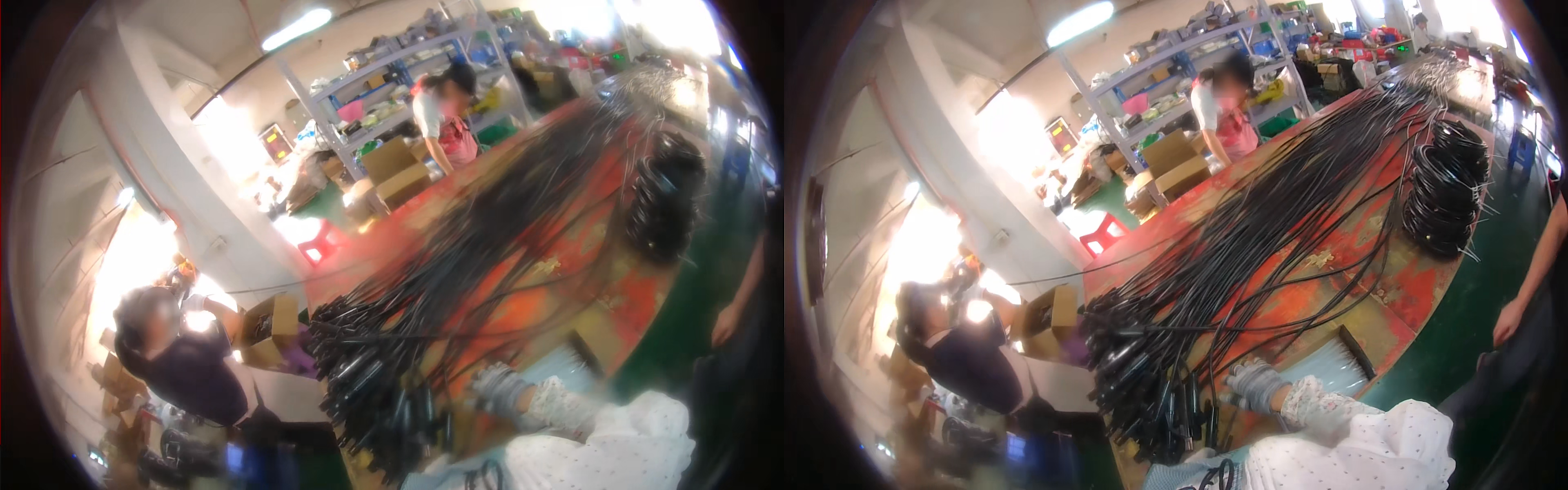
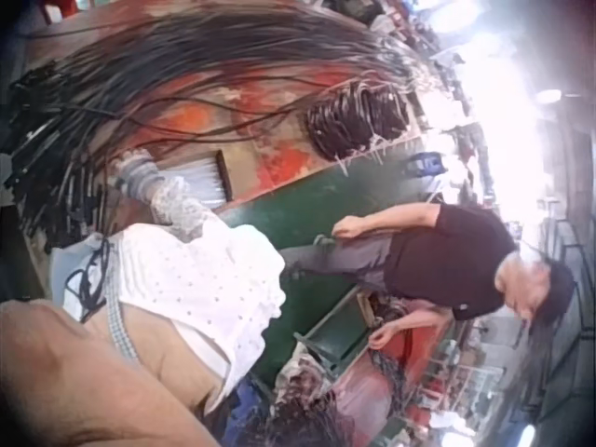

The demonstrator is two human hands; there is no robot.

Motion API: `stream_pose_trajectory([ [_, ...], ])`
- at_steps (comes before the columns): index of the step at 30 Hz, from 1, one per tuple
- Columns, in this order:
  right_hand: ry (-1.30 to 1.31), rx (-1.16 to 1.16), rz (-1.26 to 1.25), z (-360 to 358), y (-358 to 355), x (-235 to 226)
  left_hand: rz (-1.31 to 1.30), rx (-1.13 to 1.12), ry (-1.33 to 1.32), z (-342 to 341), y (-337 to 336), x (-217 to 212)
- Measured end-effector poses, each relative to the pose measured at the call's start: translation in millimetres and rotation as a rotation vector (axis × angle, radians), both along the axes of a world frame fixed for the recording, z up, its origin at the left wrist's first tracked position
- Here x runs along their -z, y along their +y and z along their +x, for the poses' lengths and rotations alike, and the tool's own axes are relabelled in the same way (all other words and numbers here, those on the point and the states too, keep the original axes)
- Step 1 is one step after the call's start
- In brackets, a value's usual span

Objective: Organizing and bundling long black industrial wires on a large workbench.

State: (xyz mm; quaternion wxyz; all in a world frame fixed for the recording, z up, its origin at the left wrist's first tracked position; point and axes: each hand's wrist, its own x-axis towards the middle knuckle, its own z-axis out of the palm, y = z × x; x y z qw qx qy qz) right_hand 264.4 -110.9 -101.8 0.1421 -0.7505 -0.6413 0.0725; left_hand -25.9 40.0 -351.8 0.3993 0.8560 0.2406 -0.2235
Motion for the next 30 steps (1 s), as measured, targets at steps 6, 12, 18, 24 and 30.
stream_pose_trajectory([
  [6,0.067,-0.129,-0.143,14,6,-2,-0.336,-0.358,0.139,-4,-41,-88],
  [12,0.103,-0.368,-0.331,-6,15,14,-0.607,-0.795,-0.014,17,-72,-176],
  [18,0.291,-0.281,-0.001,-12,14,-2,-0.523,-1.041,-0.384,41,-81,-279],
  [24,0.043,-0.248,0.396,56,62,-31,-0.755,-1.378,-0.951,100,-67,-384],
  [30,-0.298,-0.069,0.482,188,-4,3,-0.593,-1.685,-1.357,13,-4,-430],
])
